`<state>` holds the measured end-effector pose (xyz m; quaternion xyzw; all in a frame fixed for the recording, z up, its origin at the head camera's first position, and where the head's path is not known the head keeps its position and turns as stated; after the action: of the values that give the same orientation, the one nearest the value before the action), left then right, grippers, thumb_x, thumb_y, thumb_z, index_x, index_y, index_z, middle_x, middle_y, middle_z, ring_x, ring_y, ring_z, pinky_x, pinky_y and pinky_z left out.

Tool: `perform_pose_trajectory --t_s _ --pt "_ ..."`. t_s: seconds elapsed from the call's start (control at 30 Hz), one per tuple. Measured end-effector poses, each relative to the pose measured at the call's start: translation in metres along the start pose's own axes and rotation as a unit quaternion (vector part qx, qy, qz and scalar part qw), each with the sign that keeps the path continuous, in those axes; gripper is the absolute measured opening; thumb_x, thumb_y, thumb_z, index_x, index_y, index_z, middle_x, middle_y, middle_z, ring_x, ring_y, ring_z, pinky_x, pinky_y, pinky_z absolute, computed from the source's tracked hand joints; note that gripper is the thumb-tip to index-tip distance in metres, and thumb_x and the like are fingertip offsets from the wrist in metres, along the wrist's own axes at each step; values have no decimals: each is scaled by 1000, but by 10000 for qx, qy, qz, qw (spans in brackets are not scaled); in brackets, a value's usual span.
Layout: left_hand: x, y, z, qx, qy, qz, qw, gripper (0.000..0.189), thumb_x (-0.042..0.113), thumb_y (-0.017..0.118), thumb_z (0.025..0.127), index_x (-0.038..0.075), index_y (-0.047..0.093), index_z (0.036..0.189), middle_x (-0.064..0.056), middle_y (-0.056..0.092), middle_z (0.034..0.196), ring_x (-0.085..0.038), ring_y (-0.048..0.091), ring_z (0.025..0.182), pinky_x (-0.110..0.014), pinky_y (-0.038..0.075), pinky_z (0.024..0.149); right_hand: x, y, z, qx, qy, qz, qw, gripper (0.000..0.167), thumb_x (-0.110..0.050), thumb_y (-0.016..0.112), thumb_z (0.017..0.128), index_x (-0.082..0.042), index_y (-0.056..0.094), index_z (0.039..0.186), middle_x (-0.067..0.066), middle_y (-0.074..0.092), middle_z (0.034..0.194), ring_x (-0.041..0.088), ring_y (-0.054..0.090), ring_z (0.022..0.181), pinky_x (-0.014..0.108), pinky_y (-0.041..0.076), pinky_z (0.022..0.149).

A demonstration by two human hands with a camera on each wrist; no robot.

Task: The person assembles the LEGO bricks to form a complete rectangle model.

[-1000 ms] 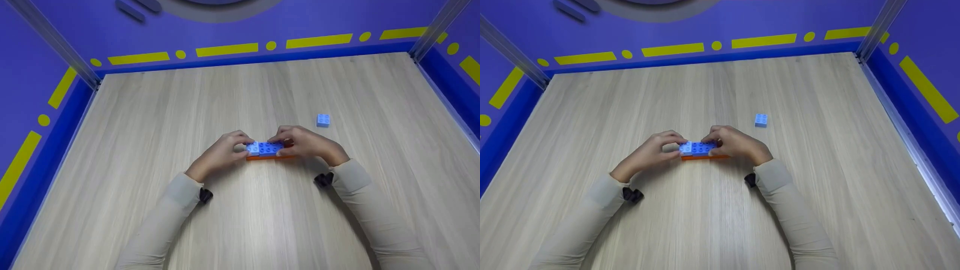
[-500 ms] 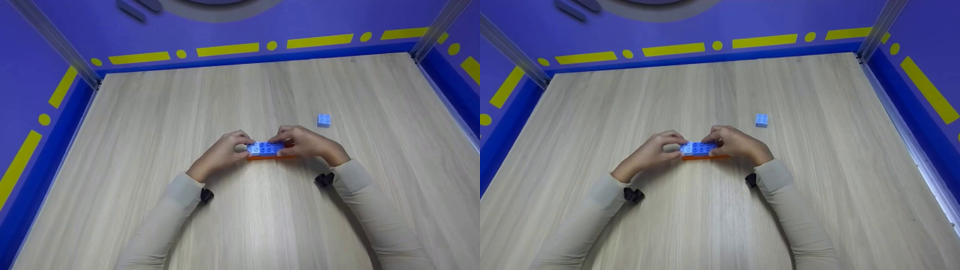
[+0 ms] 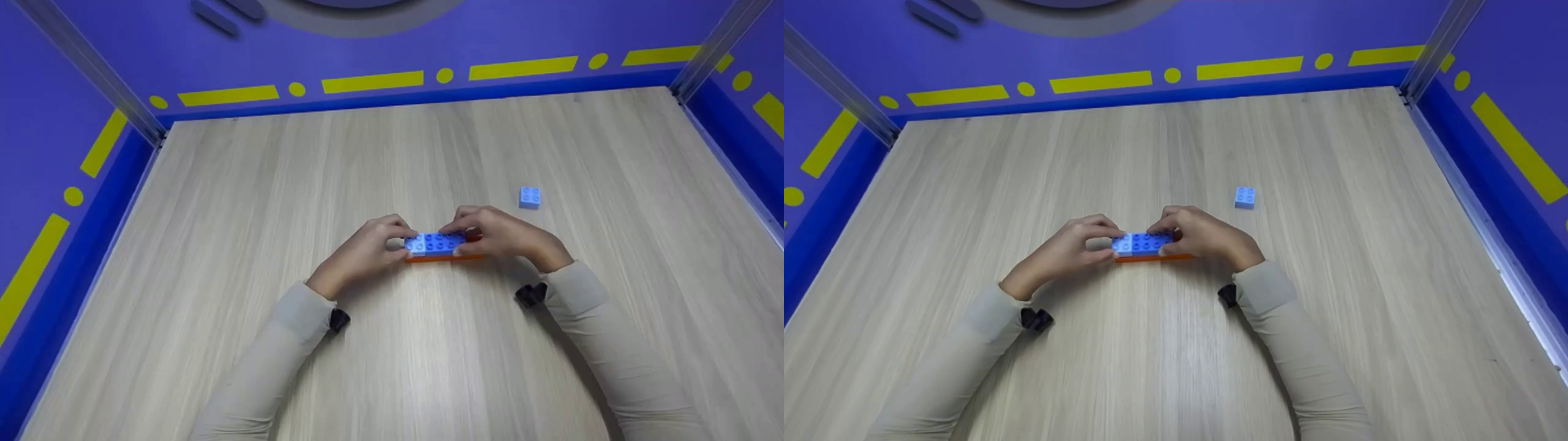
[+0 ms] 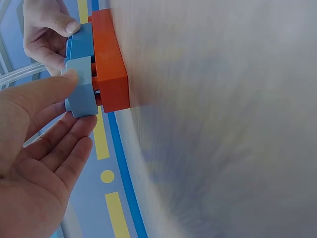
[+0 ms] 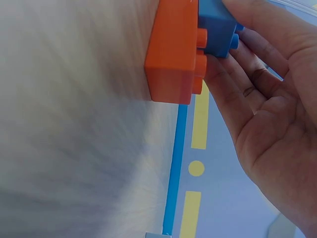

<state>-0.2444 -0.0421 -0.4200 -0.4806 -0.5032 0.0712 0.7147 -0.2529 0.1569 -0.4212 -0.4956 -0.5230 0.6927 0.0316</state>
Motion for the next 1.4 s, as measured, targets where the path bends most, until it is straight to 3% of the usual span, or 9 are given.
perform_pose_trajectory --t_s 0.43,1.4 --pt "0 1 1 25 76 -113 9999 29 9 68 88 6 69 117 -4 65 110 -18 61 105 -34 50 94 0 -1 0 -7 -16 -4 10000 35 -11 72 86 -7 68 120 7 61 101 17 53 90 35 52 82" --pt "-7 1 4 -182 -530 -550 9969 31 8 70 86 9 70 117 -3 66 113 -19 59 111 -38 48 98 1 0 0 -85 10 79 9999 37 -9 71 86 -5 66 122 7 59 101 18 55 94 38 54 86"
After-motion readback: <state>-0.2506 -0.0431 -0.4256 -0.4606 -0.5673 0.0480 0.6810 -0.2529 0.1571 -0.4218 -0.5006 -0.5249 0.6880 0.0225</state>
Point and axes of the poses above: each hand's wrist, its own z-axis towards the middle knuckle, its own y-axis out of the palm, x = y × z, the point moved 5 cm from there along z, towards the middle knuckle
